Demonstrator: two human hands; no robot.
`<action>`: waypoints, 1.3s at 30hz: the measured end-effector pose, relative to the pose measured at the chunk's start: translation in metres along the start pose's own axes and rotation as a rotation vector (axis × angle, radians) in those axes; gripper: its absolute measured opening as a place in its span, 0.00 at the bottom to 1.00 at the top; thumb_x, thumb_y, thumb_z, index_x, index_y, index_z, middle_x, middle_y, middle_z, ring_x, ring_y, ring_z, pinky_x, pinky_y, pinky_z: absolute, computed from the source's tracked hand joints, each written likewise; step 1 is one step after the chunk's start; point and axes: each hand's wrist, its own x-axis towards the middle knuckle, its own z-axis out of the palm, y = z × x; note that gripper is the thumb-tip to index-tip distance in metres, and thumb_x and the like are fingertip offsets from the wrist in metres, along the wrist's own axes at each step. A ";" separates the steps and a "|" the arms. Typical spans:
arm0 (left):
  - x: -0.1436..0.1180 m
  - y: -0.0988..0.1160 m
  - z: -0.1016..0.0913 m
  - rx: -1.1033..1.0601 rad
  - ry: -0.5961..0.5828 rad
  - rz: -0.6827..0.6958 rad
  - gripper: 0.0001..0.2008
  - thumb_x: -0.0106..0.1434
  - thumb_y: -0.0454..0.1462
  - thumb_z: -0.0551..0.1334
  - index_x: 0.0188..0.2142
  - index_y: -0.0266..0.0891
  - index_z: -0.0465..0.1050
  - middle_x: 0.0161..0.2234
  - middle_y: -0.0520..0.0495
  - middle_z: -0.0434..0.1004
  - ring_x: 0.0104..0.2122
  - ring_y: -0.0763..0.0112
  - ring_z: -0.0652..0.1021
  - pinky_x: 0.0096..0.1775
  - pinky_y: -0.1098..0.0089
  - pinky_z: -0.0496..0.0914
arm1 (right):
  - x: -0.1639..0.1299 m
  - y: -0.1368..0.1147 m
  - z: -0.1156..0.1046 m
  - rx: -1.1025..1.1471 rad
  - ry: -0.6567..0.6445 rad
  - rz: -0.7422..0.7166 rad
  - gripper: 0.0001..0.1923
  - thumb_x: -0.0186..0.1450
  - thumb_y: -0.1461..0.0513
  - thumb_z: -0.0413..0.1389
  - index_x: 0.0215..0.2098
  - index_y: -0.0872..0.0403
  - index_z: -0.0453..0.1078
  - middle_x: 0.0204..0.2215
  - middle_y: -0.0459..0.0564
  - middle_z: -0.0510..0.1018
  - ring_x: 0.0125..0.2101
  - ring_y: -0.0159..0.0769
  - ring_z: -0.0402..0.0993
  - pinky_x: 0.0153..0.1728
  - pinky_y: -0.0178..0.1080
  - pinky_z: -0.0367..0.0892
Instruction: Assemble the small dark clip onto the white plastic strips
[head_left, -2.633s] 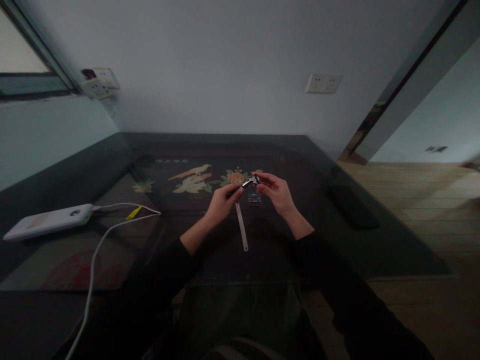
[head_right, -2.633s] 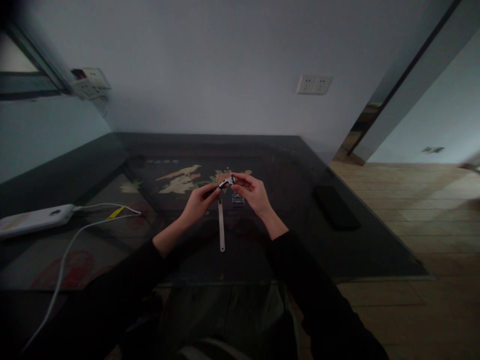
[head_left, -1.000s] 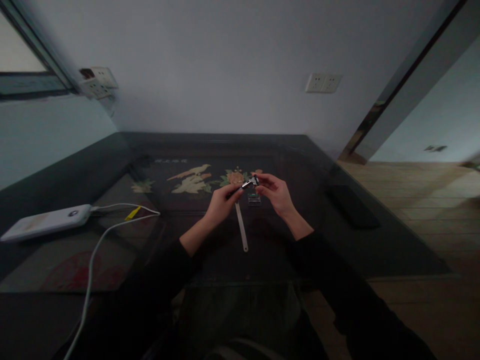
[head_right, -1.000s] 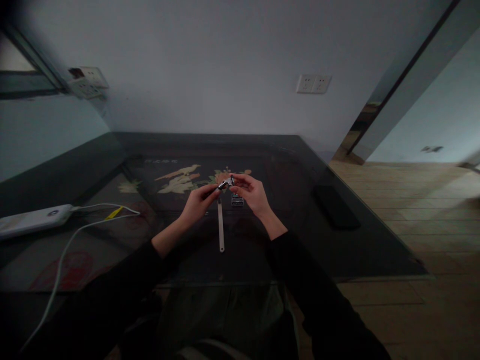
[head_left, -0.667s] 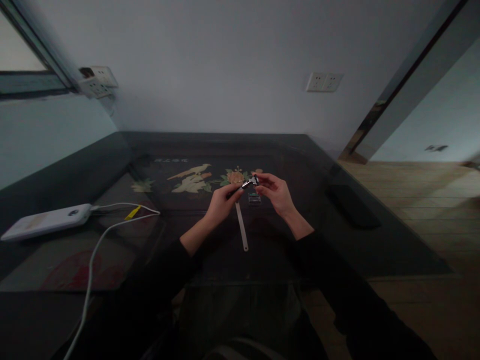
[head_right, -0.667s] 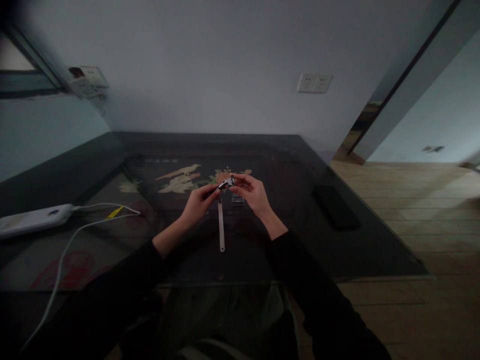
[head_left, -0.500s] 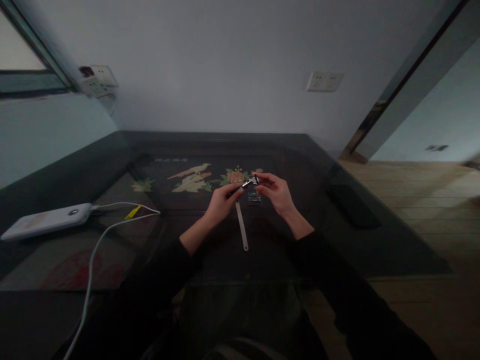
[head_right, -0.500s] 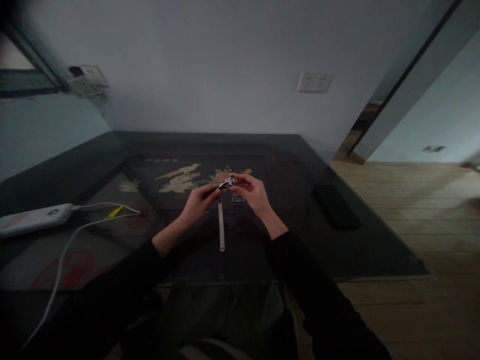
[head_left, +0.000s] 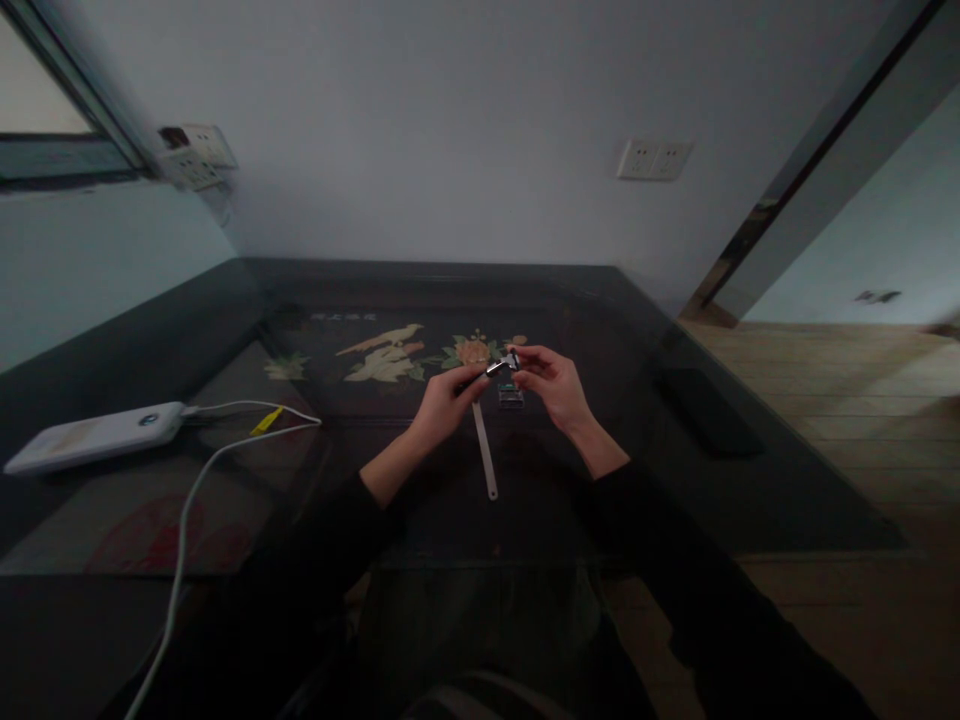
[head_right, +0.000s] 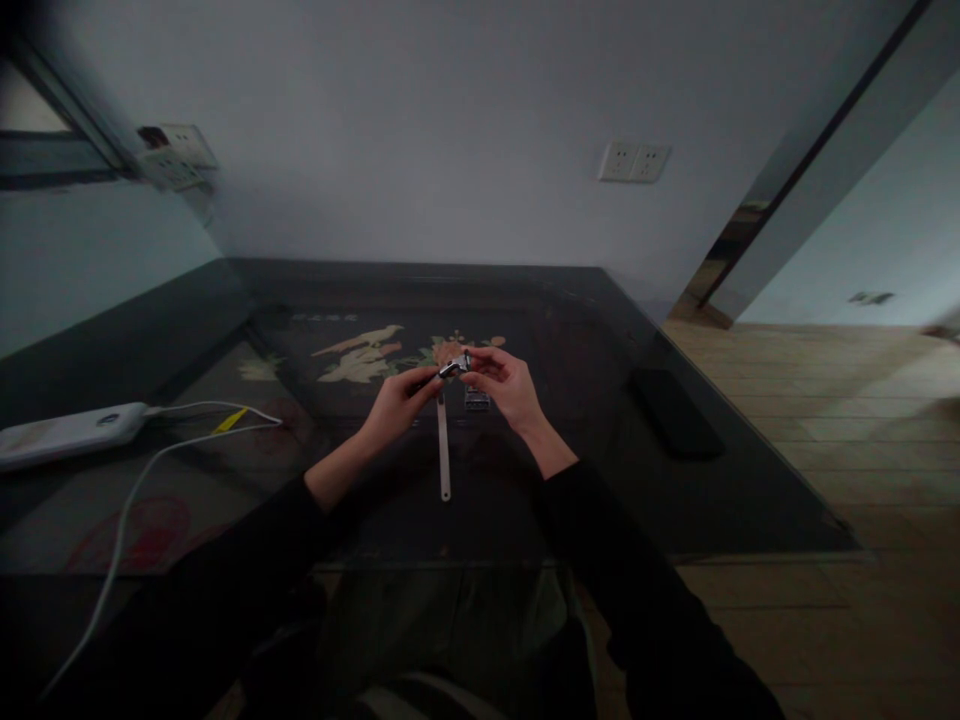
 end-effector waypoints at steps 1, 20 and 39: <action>0.000 0.000 0.000 0.000 -0.003 0.003 0.13 0.66 0.40 0.60 0.45 0.38 0.79 0.34 0.46 0.82 0.32 0.69 0.76 0.34 0.70 0.69 | 0.000 0.000 0.000 -0.003 -0.001 -0.003 0.24 0.48 0.53 0.72 0.42 0.50 0.78 0.35 0.48 0.80 0.36 0.36 0.75 0.39 0.42 0.73; 0.000 0.001 0.000 -0.019 -0.016 0.003 0.13 0.66 0.39 0.60 0.46 0.35 0.78 0.35 0.45 0.81 0.31 0.70 0.75 0.34 0.71 0.68 | 0.001 -0.003 0.002 0.025 -0.019 0.003 0.24 0.50 0.54 0.71 0.44 0.48 0.79 0.32 0.46 0.78 0.30 0.32 0.72 0.31 0.37 0.70; 0.001 0.001 -0.001 -0.004 0.029 -0.009 0.14 0.66 0.40 0.61 0.46 0.34 0.78 0.32 0.46 0.80 0.28 0.73 0.74 0.32 0.72 0.68 | 0.000 -0.011 0.003 -0.038 -0.035 -0.035 0.22 0.52 0.52 0.70 0.43 0.50 0.78 0.30 0.45 0.76 0.29 0.31 0.71 0.35 0.39 0.71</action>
